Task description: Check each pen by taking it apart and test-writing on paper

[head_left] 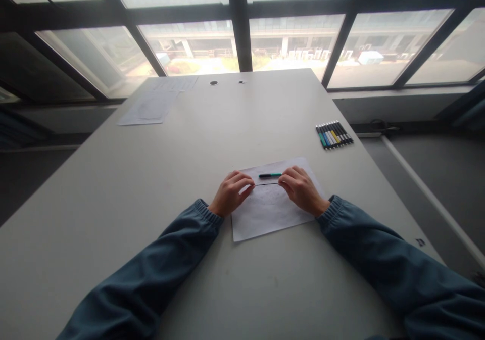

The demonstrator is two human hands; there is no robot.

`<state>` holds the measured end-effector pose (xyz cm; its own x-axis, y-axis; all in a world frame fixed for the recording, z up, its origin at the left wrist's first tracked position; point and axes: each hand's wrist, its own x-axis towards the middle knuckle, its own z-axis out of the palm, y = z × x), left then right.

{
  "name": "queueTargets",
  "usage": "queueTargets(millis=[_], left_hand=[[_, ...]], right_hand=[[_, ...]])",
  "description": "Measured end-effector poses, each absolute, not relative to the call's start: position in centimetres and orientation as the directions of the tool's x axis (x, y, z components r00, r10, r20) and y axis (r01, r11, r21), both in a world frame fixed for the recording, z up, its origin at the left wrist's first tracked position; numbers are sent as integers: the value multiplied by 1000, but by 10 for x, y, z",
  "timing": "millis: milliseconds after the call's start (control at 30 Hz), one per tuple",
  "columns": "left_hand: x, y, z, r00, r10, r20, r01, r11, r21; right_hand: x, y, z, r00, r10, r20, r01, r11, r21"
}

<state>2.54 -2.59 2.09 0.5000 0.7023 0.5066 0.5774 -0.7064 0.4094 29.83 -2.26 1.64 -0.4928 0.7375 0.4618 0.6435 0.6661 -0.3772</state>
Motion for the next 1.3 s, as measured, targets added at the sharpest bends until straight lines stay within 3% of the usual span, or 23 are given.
queueTargets(millis=[300, 500, 700, 1033, 1300], left_hand=[[30, -28, 20, 533, 670, 517, 546, -738, 396], [26, -31, 26, 463, 743, 483, 675, -649, 352], [22, -31, 22, 517, 775, 363, 739, -618, 268], [24, -30, 19, 418, 766, 488, 650, -627, 429], [27, -31, 19, 416, 738, 531, 580, -665, 471]], right_hand=[[295, -26, 16, -551, 682, 481, 534, 731, -425], [297, -23, 12, -452, 747, 487, 586, 661, -470], [298, -22, 11, -337, 795, 505, 610, 593, -526], [297, -22, 12, -440, 765, 470, 573, 642, -508], [296, -23, 12, -466, 747, 475, 583, 663, -469]])
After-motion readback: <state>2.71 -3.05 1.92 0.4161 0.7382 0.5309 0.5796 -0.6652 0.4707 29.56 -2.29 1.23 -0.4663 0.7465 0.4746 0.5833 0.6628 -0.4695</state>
